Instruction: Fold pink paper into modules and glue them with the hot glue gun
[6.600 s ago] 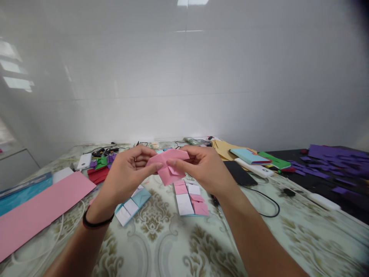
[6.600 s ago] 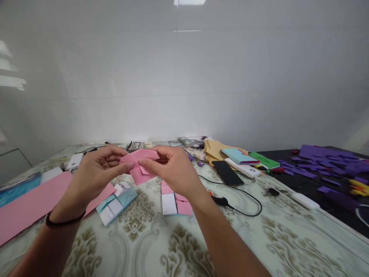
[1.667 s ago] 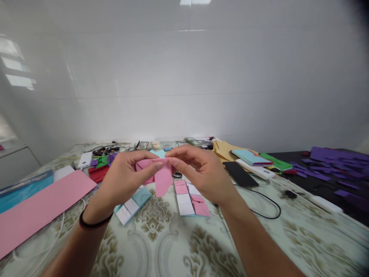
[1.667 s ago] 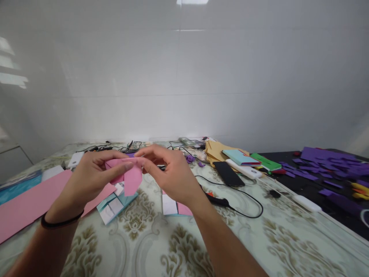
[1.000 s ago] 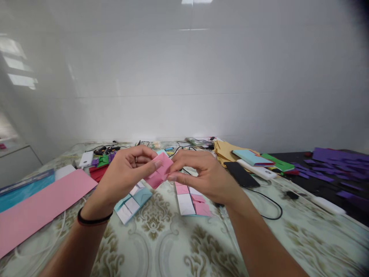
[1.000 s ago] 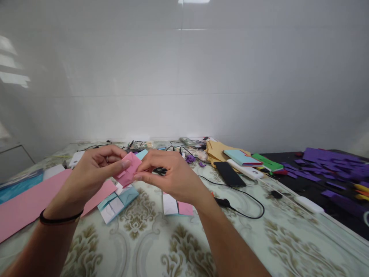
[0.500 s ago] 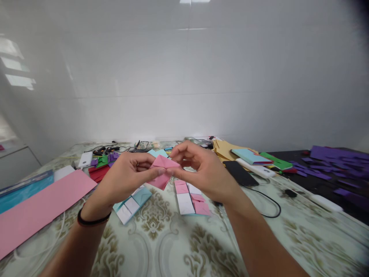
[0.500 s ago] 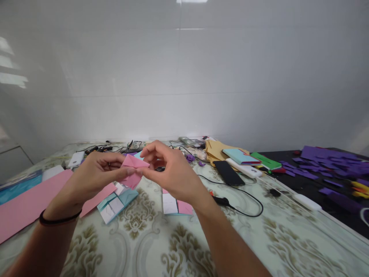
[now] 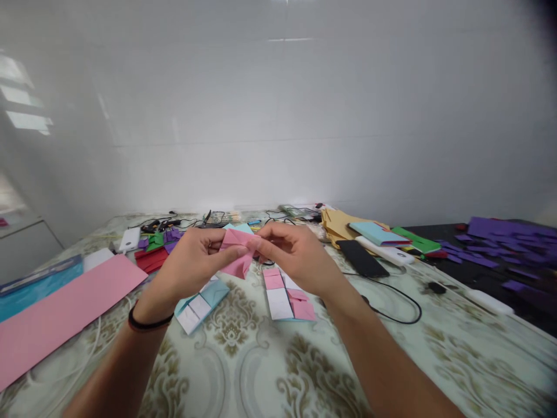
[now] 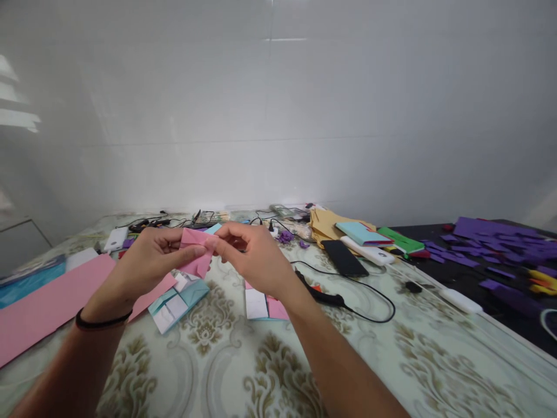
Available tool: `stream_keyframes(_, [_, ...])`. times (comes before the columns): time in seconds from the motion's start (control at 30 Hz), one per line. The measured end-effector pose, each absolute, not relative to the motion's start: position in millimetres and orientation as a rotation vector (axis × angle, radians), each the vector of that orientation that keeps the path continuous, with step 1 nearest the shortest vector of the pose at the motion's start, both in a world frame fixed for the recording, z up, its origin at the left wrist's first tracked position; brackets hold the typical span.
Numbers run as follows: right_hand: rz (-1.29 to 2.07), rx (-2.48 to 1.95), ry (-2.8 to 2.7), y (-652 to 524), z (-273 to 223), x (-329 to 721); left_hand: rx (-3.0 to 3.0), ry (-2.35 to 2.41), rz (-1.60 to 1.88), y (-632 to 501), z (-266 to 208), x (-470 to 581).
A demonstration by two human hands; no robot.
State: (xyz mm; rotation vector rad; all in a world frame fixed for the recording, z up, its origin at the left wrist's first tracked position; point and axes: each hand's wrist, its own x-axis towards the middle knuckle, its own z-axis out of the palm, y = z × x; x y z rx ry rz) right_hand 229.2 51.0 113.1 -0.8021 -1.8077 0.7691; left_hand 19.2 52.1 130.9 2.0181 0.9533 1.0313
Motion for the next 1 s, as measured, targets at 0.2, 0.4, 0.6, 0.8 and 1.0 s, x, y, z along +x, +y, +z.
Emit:
stream_keyframes(0.2, [0.671,-0.969,-2.007,47.6,83.8,238.4,2.056,0.971,0.747,57.1,93.3,17.3])
stream_keyframes(0.4, [0.431,-1.475,-2.043,27.9,35.3,320.1,2.076,1.155,0.395,30.5,18.5,-2.4])
stream_keyframes(0.6, [0.214,-1.801,-1.92,28.8,-30.5,396.3,1.789,1.142,0.487,17.7,-23.1,-7.7])
stream_keyframes(0.8, [0.199,-1.949,-1.979,62.0,-69.8,412.6,1.766,0.999,0.489,13.3,-32.1,-10.1])
stream_keyframes(1.0, [0.075,-1.939,-1.973,57.4,-66.2,427.1,1.857,0.974,0.469,10.7,-37.5,-17.7])
